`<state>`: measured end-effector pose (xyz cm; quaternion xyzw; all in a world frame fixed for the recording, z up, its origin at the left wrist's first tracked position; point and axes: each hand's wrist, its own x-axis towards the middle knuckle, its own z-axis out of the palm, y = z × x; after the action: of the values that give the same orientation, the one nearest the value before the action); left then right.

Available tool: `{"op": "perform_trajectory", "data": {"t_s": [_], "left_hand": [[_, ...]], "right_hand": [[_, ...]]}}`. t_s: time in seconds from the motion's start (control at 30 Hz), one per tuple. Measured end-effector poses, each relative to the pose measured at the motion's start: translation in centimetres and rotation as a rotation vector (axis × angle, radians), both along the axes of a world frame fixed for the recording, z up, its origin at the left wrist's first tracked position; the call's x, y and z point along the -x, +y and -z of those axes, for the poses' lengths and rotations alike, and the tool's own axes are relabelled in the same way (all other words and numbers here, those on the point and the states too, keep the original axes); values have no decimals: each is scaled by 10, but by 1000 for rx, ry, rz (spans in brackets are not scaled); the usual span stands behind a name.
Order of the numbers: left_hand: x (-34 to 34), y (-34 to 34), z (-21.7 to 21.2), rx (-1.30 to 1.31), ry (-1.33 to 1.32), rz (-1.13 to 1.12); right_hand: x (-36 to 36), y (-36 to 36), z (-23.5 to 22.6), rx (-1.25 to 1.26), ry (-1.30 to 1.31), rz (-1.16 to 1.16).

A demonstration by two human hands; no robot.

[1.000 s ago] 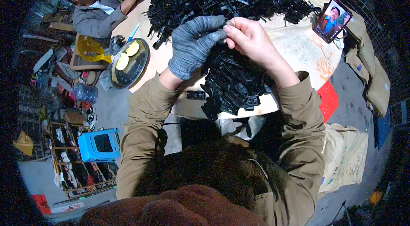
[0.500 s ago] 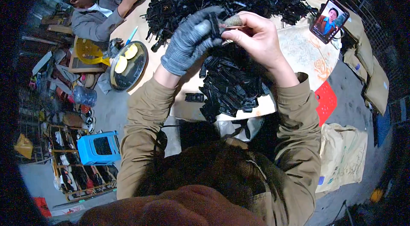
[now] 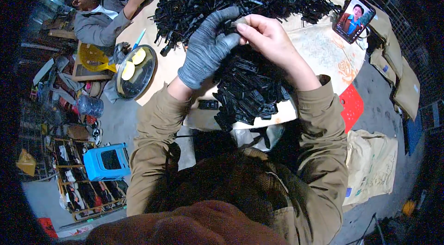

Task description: Sorting and inspecting small black industrial components on a table.

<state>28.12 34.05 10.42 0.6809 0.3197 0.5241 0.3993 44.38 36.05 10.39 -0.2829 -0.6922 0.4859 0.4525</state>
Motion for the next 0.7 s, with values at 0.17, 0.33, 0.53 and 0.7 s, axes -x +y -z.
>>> {"op": "perform_trajectory", "data": {"t_s": [0.17,0.33,0.53,0.7], "left_hand": [[4,1,-3,157,-161,102],[2,3,2,-51,7,-67],[3,4,2,-135,110,-142],[4,0,1,-218,134,-155]], "right_hand": [[-3,-2,-1,46,-55,-77],[-5,-1,-2,-21,-116,-84],[1,-2,2,-9,-110,-78],[2,-4,3,-43,-101,-60]]}}
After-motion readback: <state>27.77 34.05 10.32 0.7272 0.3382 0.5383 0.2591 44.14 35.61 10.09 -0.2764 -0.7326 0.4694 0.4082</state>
